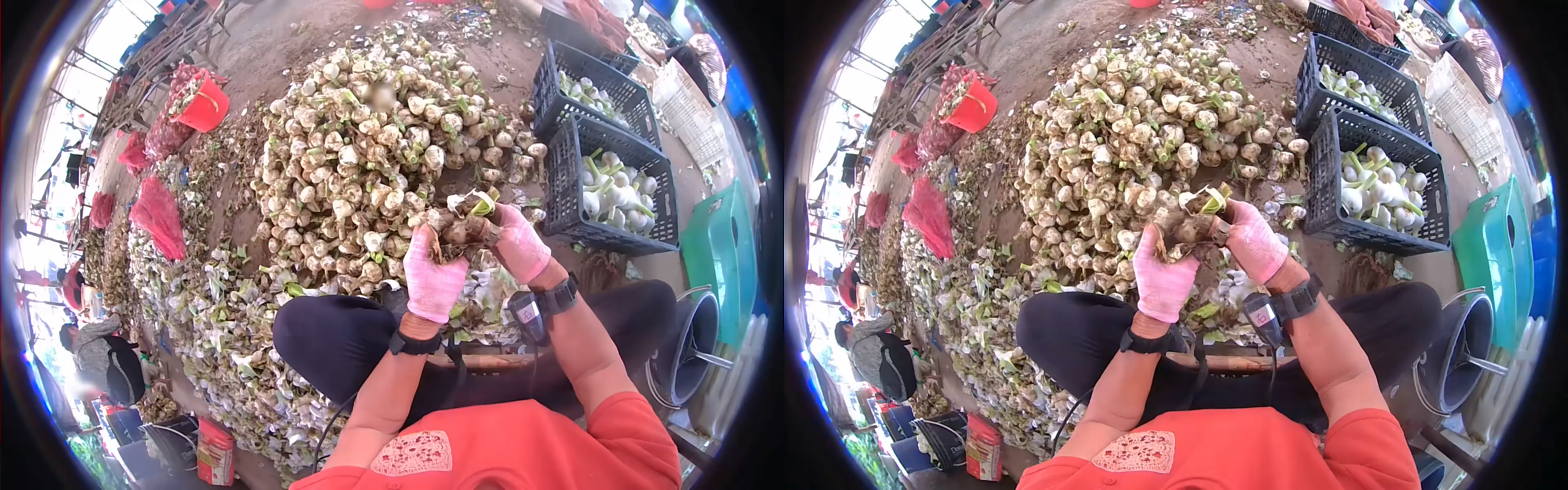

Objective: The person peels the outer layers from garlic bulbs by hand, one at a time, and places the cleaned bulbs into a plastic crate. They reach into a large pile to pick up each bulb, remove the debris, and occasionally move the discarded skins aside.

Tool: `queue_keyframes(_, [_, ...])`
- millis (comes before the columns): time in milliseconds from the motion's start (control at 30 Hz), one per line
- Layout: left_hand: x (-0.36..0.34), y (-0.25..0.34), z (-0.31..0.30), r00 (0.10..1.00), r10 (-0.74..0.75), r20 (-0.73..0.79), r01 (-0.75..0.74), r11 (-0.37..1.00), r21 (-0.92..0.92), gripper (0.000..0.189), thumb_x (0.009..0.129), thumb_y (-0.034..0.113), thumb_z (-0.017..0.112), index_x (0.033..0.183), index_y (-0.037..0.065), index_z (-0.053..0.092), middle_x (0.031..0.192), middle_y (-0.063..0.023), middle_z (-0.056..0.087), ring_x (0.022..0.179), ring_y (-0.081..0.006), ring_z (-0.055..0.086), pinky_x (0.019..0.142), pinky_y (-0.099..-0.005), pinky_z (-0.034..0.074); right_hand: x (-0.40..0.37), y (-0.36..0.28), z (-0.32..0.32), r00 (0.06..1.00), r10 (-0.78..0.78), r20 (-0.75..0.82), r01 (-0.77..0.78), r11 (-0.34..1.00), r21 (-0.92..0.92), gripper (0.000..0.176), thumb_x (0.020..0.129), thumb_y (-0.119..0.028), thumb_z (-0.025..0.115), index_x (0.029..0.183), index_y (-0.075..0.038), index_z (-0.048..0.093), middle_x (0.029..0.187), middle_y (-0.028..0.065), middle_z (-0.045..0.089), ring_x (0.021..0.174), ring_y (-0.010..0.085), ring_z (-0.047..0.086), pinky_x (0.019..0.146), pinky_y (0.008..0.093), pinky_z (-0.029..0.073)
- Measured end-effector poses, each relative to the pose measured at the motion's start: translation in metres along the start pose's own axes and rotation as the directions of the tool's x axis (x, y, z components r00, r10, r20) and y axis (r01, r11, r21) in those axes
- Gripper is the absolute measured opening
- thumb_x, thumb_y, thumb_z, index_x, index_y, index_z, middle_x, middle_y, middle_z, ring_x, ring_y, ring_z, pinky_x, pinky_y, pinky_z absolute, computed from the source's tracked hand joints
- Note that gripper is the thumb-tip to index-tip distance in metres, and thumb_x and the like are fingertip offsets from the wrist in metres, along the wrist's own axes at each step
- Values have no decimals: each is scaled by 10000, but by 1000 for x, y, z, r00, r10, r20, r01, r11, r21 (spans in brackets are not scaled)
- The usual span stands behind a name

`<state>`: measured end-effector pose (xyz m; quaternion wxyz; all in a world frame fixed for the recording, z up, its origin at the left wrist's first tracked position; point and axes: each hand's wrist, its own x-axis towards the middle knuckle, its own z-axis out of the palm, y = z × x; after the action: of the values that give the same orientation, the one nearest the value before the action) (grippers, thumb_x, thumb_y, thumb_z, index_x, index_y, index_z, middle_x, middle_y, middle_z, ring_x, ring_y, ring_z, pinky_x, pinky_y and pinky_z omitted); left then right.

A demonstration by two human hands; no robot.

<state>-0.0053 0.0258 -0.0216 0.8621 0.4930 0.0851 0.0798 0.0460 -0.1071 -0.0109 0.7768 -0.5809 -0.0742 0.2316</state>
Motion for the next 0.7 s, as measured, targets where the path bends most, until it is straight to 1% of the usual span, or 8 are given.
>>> queue_keyframes(233, [1,-13,-11,989,86,121,-115,959,258,345,816,-94,574,1155,-44,532,1080,-100,619,960,-178,613,882,-315,504,-15,8,-19,997,60,-40,-67,979,-191,249,929,-131,510,1129,4,572,1032,30,634,872,78,567,740,223,459])
queue_keyframes(333, [7,-6,-13,949,-281,141,311,764,-565,294,892,-16,535,1183,-48,517,1120,-123,602,1007,-200,599,899,-346,501,-26,-13,-5,999,16,43,-13,997,-71,239,921,-120,519,1122,-3,574,992,26,637,870,83,576,723,224,470])
queue_keyframes(367, [8,-11,-15,947,-286,145,316,765,-561,294,892,-16,535,1183,-48,517,1120,-123,602,1007,-200,599,899,-346,501,-27,-14,-2,1000,24,-15,-24,999,-32,229,915,-106,526,1111,0,576,961,25,638,874,91,581,711,226,481])
queue_keyframes(433, [9,-18,-16,985,-57,165,32,988,150,292,912,-15,487,1202,-51,502,1180,-141,566,1040,-227,583,913,-374,496,-29,-7,-7,996,29,-78,-28,1000,14,219,908,-93,533,1099,2,579,930,25,639,878,98,587,700,228,492])
queue_keyframes(500, [6,-25,-10,984,-115,138,107,992,60,317,886,-19,539,1201,-48,507,1174,-135,572,1030,-220,585,908,-376,499,-28,15,-22,979,-160,-126,54,801,-596,198,894,-58,548,1076,13,582,882,30,642,831,111,606,671,240,514])
queue_keyframes(533, [4,-27,-5,967,-234,99,243,966,-87,362,845,-46,585,1200,-40,513,1145,-116,588,1015,-200,588,902,-359,501,-27,19,-24,978,-162,-132,53,804,-593,198,894,-58,548,1076,13,582,882,30,642,831,111,606,671,240,514])
queue_keyframes(567, [2,-28,-3,932,-355,76,363,901,-236,413,804,-73,631,1200,-32,518,1117,-96,604,1000,-179,591,896,-341,503,-24,21,-23,973,-55,-223,-26,938,-345,199,885,-44,558,1072,21,581,892,40,644,802,119,613,656,242,517])
queue_keyframes(700, [0,-18,-2,987,-74,146,53,988,144,422,808,-37,648,1209,-7,521,1075,-80,608,992,-157,591,839,-314,523,-25,11,-13,936,220,-274,-132,943,306,202,861,-8,579,1060,27,588,886,54,648,709,140,624,613,249,519])
